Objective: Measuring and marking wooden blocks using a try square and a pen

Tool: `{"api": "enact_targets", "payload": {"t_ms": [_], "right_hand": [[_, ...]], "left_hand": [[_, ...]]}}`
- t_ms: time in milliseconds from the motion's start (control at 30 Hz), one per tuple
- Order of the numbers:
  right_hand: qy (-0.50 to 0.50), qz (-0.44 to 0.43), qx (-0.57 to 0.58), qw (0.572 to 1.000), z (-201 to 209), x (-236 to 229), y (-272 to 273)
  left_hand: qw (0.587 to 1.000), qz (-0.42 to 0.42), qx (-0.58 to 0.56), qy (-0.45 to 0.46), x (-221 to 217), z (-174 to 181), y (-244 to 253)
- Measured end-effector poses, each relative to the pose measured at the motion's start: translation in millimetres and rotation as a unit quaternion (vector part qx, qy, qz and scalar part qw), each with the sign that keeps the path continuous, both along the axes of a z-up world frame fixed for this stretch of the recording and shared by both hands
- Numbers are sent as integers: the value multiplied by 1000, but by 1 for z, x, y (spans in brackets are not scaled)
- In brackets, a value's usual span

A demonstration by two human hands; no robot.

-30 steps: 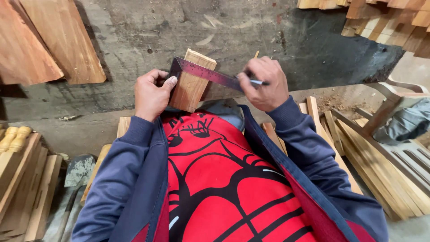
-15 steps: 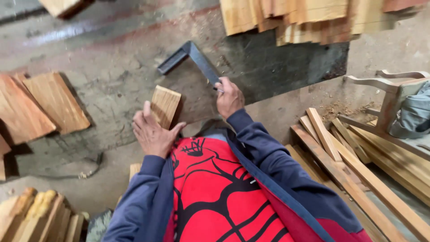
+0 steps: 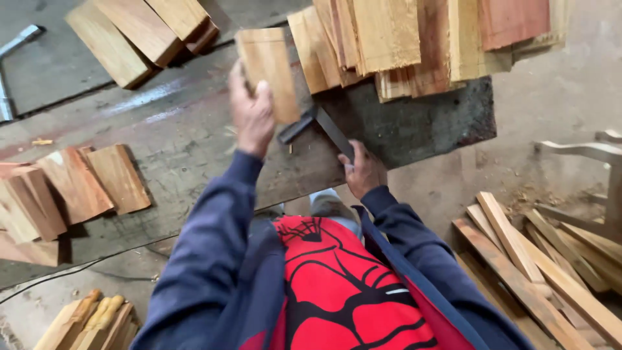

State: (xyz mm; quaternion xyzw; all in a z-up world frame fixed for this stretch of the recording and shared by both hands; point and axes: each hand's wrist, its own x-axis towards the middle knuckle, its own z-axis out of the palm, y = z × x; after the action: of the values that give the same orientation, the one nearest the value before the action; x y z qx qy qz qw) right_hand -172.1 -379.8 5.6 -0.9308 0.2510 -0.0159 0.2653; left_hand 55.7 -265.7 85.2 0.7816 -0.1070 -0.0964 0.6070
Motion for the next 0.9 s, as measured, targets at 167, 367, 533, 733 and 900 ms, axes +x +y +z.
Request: {"api": "enact_targets", "payload": {"t_ms": [167, 367, 533, 733, 900], "right_hand": [[36, -71, 80, 994, 1, -65, 5], [120, -176, 114, 970, 26, -121, 1], [18, -116, 22, 993, 9, -108, -23], [207, -148, 494, 832, 42, -53, -68], [161, -142, 666, 714, 99, -13, -85]], "left_hand": [[989, 125, 65, -34, 23, -135, -58], [910, 206, 360, 9, 17, -114, -58], [896, 146, 410, -90, 48, -78, -21], [861, 445, 145, 199, 147, -24, 43], [841, 466, 118, 246, 164, -20, 48]]}}
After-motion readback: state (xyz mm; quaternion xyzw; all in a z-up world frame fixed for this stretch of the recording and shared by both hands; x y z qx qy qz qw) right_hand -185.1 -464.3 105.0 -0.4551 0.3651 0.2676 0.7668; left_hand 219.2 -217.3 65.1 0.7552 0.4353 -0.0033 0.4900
